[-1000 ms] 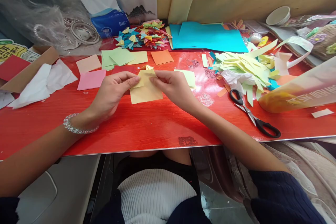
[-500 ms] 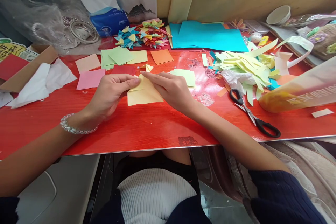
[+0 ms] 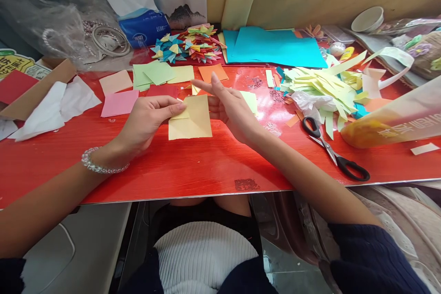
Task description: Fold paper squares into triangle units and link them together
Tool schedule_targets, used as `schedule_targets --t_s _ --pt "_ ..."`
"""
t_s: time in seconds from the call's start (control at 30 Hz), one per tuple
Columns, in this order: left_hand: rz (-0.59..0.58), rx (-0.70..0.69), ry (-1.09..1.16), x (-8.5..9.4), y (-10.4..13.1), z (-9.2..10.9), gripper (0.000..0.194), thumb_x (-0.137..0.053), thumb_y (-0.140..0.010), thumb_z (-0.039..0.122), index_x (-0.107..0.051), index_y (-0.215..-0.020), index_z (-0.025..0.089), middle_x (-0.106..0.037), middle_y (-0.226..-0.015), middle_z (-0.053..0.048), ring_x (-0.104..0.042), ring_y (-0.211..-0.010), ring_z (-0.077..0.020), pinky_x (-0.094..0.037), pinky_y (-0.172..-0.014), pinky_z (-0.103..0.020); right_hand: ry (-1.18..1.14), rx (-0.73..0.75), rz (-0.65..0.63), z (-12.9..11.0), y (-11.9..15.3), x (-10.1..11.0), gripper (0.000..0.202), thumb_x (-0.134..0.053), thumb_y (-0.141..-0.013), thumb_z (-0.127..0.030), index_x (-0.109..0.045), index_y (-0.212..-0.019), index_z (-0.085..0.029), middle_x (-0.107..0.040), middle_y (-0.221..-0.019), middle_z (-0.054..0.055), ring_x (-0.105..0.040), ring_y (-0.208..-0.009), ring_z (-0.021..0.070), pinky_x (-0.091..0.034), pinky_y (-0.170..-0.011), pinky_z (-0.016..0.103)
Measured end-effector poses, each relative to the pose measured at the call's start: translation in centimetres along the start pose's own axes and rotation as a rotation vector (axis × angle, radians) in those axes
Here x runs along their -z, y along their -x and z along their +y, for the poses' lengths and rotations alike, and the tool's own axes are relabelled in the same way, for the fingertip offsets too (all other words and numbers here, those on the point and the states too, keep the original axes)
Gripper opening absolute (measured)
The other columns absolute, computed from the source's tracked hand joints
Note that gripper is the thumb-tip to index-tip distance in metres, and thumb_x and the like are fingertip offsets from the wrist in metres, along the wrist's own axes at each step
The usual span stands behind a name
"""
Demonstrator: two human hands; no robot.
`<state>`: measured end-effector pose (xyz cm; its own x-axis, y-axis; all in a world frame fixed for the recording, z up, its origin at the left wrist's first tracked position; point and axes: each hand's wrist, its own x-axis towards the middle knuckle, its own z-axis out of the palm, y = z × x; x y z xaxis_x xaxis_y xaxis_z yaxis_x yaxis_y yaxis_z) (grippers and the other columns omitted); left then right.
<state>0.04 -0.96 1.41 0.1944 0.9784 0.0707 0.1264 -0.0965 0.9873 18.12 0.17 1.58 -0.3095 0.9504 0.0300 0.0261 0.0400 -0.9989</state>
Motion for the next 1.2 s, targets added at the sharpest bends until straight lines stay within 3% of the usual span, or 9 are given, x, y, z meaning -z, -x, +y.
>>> schedule_targets --t_s 0.1,0.37,0.63,0.9,1.2 --pt "-0.002 -0.019 -0.030 0.0 0.0 0.0 0.027 -0.065 -0.076 0.042 -0.070 -0.077 0.015 -0.067 -0.075 -0.004 -0.059 -0.068 -0.0126 -0.047 -0.063 -0.025 -0.076 -0.069 -0.028 0.3 -0.4 0.6 0.058 -0.044 -0.088 -0.057 -0.051 -0.131 -0.019 -0.071 -0.088 0.008 -0.068 -0.081 0.0163 -0.054 -0.071 0.028" --pt "-0.021 -0.056 -0.100 0.1 0.1 0.0 0.025 -0.064 -0.077 0.041 -0.070 -0.076 0.016 -0.067 -0.075 -0.003 -0.058 -0.070 -0.0133 -0.045 -0.063 -0.025 -0.189 -0.172 -0.214 0.9 -0.4 0.8 0.034 -0.058 -0.084 -0.044 -0.069 -0.093 -0.013 -0.069 -0.078 0.007 -0.067 -0.074 0.0144 -0.055 -0.070 0.027" --pt "-0.052 -0.059 -0.146 0.1 0.1 0.1 0.025 -0.063 -0.078 0.041 -0.070 -0.076 0.017 -0.065 -0.073 -0.002 -0.055 -0.068 -0.0129 -0.041 -0.061 -0.024 -0.141 -0.215 -0.273 0.3 -0.2 0.9 0.033 -0.066 -0.078 -0.045 -0.071 -0.084 -0.013 -0.069 -0.078 0.007 -0.067 -0.074 0.0144 -0.055 -0.070 0.027" --pt "-0.075 -0.044 -0.151 0.2 0.0 -0.1 0.023 -0.061 -0.078 0.039 -0.069 -0.075 0.017 -0.064 -0.072 -0.002 -0.053 -0.066 -0.0120 -0.040 -0.060 -0.024 0.113 -0.105 -0.220 -0.2 0.1 0.8 0.022 -0.070 -0.074 -0.037 -0.074 -0.080 -0.016 -0.069 -0.073 0.004 -0.064 -0.070 0.0151 -0.056 -0.063 0.029" --pt "-0.108 -0.029 -0.184 0.3 -0.1 -0.2 0.025 -0.060 -0.079 0.040 -0.069 -0.075 0.017 -0.063 -0.071 -0.002 -0.052 -0.065 -0.0116 -0.038 -0.059 -0.024 0.165 -0.059 -0.222 -0.3 0.0 1.2 0.019 -0.067 -0.076 -0.031 -0.075 -0.086 -0.017 -0.069 -0.077 0.003 -0.062 -0.070 0.0130 -0.056 -0.063 0.027"
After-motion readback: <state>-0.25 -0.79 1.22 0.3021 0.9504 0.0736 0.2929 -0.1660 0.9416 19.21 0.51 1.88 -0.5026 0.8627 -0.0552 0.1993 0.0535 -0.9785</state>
